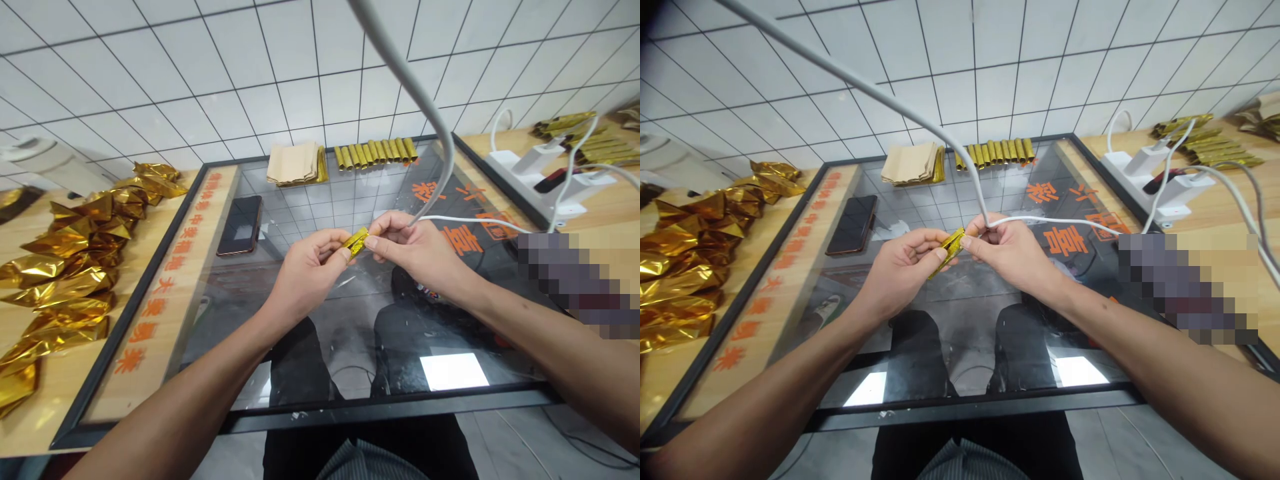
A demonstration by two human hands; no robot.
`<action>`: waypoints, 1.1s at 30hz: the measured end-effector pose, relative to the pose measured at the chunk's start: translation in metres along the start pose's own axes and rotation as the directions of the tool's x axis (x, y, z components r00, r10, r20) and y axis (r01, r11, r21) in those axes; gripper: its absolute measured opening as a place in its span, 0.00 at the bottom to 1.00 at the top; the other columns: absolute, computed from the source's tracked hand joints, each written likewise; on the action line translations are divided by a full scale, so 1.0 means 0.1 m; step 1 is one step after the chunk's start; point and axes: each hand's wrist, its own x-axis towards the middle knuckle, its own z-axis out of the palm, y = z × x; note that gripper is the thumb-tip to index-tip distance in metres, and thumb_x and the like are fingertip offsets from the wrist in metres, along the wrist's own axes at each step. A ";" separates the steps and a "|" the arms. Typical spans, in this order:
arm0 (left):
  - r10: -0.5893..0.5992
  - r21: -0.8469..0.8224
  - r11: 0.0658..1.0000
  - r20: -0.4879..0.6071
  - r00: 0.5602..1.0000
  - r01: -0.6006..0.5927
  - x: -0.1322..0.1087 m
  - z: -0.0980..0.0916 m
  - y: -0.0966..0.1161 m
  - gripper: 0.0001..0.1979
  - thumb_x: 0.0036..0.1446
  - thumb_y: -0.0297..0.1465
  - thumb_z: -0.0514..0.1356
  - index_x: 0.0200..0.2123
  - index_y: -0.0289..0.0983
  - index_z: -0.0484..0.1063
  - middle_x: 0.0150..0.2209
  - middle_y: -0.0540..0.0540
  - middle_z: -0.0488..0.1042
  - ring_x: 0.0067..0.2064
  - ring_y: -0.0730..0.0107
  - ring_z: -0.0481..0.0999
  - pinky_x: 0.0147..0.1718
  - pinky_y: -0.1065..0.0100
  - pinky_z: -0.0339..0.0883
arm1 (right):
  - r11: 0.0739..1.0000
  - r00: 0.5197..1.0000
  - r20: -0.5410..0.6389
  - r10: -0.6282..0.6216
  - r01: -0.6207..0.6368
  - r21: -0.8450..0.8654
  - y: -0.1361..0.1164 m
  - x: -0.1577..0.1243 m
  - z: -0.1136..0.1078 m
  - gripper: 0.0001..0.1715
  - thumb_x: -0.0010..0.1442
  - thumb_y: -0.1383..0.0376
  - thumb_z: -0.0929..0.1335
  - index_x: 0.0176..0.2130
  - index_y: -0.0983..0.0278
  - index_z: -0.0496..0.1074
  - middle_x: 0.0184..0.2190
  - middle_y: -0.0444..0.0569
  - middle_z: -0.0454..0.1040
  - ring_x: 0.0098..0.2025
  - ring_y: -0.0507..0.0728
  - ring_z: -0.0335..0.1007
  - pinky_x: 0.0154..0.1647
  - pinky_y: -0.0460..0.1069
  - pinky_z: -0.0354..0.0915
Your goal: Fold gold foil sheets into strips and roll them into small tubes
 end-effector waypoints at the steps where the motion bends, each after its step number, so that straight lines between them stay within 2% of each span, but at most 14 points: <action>1: -0.001 0.001 1.000 0.000 1.000 0.001 0.00 0.00 -0.01 0.06 0.62 0.29 0.66 0.43 0.37 0.81 0.37 0.48 0.84 0.38 0.71 0.82 0.41 0.69 0.76 | 1.000 1.000 -0.001 0.001 -0.001 -0.004 0.00 0.00 0.00 0.24 0.55 0.49 0.84 0.36 0.60 0.77 0.33 0.44 0.77 0.30 0.52 0.68 0.30 0.50 0.64; 6: 0.003 0.033 0.999 0.007 1.000 -0.003 0.00 -0.01 -0.06 0.06 0.64 0.32 0.66 0.44 0.38 0.80 0.39 0.47 0.84 0.42 0.68 0.83 0.45 0.66 0.77 | 1.000 1.000 0.008 -0.010 0.010 0.004 -0.01 0.00 0.00 0.24 0.55 0.48 0.84 0.35 0.60 0.76 0.31 0.43 0.76 0.29 0.52 0.68 0.30 0.50 0.64; 13: 0.032 0.118 0.993 0.002 0.999 -0.032 -0.03 0.01 -0.04 0.07 0.65 0.32 0.65 0.45 0.38 0.80 0.37 0.48 0.82 0.36 0.71 0.79 0.35 0.70 0.72 | 0.999 0.999 0.007 -0.034 0.034 0.003 -0.01 0.00 0.00 0.25 0.55 0.46 0.83 0.35 0.61 0.77 0.31 0.44 0.77 0.30 0.53 0.69 0.30 0.50 0.66; 18: 0.015 0.132 0.991 -0.016 1.000 -0.013 -0.04 0.02 -0.03 0.08 0.61 0.32 0.69 0.44 0.38 0.81 0.39 0.47 0.84 0.39 0.68 0.82 0.39 0.67 0.76 | 0.999 0.999 0.003 -0.039 0.039 -0.004 -0.01 -0.01 0.01 0.25 0.57 0.47 0.83 0.36 0.61 0.77 0.32 0.45 0.76 0.31 0.53 0.69 0.32 0.50 0.68; 21: 0.022 0.131 0.991 -0.018 1.000 -0.019 -0.04 0.03 -0.04 0.08 0.61 0.31 0.68 0.44 0.38 0.81 0.38 0.48 0.84 0.38 0.69 0.82 0.38 0.68 0.76 | 0.998 0.998 -0.010 -0.055 0.056 0.035 -0.01 -0.02 0.04 0.25 0.56 0.50 0.84 0.41 0.60 0.76 0.32 0.42 0.75 0.31 0.52 0.69 0.32 0.49 0.67; 26: 0.063 0.125 0.990 -0.010 0.998 -0.061 -0.04 0.02 -0.05 0.08 0.64 0.31 0.66 0.46 0.38 0.81 0.40 0.47 0.85 0.39 0.68 0.84 0.39 0.69 0.76 | 0.993 0.996 0.026 -0.082 0.080 0.087 -0.01 -0.03 0.06 0.31 0.55 0.55 0.84 0.53 0.59 0.76 0.33 0.40 0.73 0.31 0.51 0.67 0.33 0.49 0.68; 33: 0.077 0.129 0.989 0.007 0.997 -0.077 -0.05 0.01 -0.06 0.08 0.67 0.31 0.66 0.48 0.38 0.80 0.44 0.45 0.86 0.43 0.68 0.85 0.44 0.68 0.78 | 0.994 0.995 0.064 -0.080 0.076 0.074 0.05 -0.02 0.04 0.26 0.57 0.56 0.83 0.51 0.60 0.79 0.35 0.43 0.78 0.33 0.53 0.71 0.35 0.50 0.68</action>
